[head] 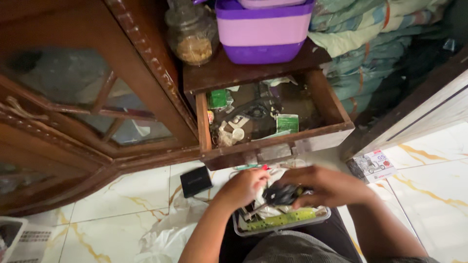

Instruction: The person sits on the floor and sorts through a cluttered wooden drawer, picking up various items such as a wallet, a measuring tape, a black box, and papers. They examine each item briefly and place them into a clear plastic container resting on their lap.

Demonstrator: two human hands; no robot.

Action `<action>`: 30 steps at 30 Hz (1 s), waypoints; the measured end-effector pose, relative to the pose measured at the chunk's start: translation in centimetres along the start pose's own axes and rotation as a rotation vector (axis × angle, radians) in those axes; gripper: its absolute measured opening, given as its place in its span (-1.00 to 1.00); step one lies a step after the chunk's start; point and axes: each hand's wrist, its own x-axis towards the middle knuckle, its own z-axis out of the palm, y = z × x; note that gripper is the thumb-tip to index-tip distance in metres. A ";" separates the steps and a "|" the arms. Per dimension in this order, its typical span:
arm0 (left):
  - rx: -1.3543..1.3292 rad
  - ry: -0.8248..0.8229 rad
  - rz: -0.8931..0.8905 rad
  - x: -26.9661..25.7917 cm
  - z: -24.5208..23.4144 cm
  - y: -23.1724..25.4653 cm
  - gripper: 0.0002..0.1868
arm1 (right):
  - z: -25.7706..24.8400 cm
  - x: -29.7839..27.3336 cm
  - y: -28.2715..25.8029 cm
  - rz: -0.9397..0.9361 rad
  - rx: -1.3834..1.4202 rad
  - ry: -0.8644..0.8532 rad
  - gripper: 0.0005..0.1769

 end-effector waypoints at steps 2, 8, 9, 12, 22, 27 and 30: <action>-0.020 0.000 -0.150 -0.2 0.3 -2.7 -0.74 | 3.1 0.0 0.1 0.042 -0.120 -0.101 -0.40; 0.077 0.400 0.134 -0.5 4.2 -8.6 -0.67 | 12.4 -0.1 5.6 0.048 -0.489 -0.162 -0.36; 0.125 0.492 0.223 -0.3 4.8 -9.6 -0.65 | 13.8 -0.5 6.3 0.065 -0.459 -0.105 -0.36; 0.126 0.523 0.058 0.8 6.5 -12.3 -0.58 | 16.8 -2.2 7.6 0.093 -0.379 -0.031 -0.27; 0.283 0.326 -0.297 6.9 12.3 -18.3 -0.21 | 17.4 -3.3 11.0 0.244 0.005 -0.179 -0.21; 0.300 0.206 -0.398 6.8 9.8 -17.2 -0.06 | 18.1 -3.8 11.8 0.236 0.066 -0.142 -0.18; 0.229 0.083 -0.472 7.9 8.0 -15.8 -0.06 | 20.5 -3.4 12.3 0.299 -0.036 -0.033 -0.21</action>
